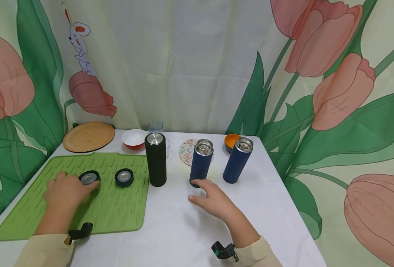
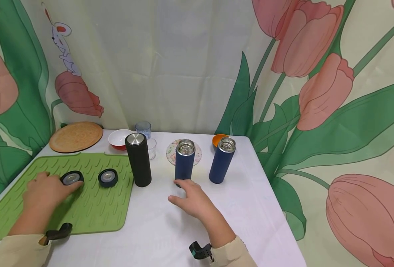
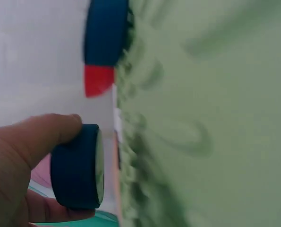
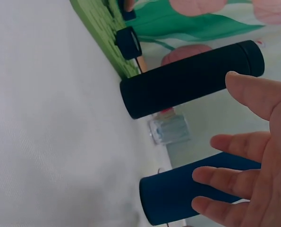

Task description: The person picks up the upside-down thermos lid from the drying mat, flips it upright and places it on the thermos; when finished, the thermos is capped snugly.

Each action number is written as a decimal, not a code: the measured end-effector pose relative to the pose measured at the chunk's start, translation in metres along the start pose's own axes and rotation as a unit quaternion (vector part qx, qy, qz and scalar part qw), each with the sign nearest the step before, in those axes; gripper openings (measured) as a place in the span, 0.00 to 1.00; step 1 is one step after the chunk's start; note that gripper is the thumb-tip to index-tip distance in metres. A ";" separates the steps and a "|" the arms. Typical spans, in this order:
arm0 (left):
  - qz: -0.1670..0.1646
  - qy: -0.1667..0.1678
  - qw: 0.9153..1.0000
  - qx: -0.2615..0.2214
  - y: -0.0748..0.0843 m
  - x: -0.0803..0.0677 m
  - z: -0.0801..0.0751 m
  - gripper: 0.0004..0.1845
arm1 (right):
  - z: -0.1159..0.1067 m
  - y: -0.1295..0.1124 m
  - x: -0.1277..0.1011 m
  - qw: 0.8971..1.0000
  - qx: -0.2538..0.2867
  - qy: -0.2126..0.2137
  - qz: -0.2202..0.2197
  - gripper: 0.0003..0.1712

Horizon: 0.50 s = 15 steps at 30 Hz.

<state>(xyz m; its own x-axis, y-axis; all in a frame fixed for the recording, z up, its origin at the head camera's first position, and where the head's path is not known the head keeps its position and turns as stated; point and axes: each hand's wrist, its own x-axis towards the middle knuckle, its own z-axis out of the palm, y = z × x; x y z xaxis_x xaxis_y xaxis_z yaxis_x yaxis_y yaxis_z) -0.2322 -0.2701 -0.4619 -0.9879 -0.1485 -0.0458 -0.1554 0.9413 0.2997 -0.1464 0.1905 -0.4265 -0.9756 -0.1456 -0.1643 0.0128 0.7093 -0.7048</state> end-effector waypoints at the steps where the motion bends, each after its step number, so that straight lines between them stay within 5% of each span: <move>1: 0.009 0.012 1.000 -0.003 0.003 -0.003 -0.002 0.61 | -0.001 0.000 0.000 1.000 -0.006 0.001 0.001 0.36; 8: 0.135 0.105 0.985 -0.029 0.049 -0.032 -0.016 0.50 | -0.001 0.001 0.000 1.000 -0.025 0.006 0.002 0.36; 15: 0.253 0.115 0.957 -0.080 0.094 -0.063 -0.006 0.36 | -0.001 0.001 -0.001 1.000 -0.021 0.005 -0.012 0.36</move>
<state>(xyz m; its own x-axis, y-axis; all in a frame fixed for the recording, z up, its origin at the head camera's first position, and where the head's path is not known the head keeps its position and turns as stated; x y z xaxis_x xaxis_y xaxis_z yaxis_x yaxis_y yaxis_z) -0.1843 -0.1742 -0.4250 -0.9071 0.2339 0.3499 0.3633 0.8549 0.3703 -0.1459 0.1920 -0.4260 -0.9776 -0.1560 -0.1416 -0.0187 0.7336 -0.6793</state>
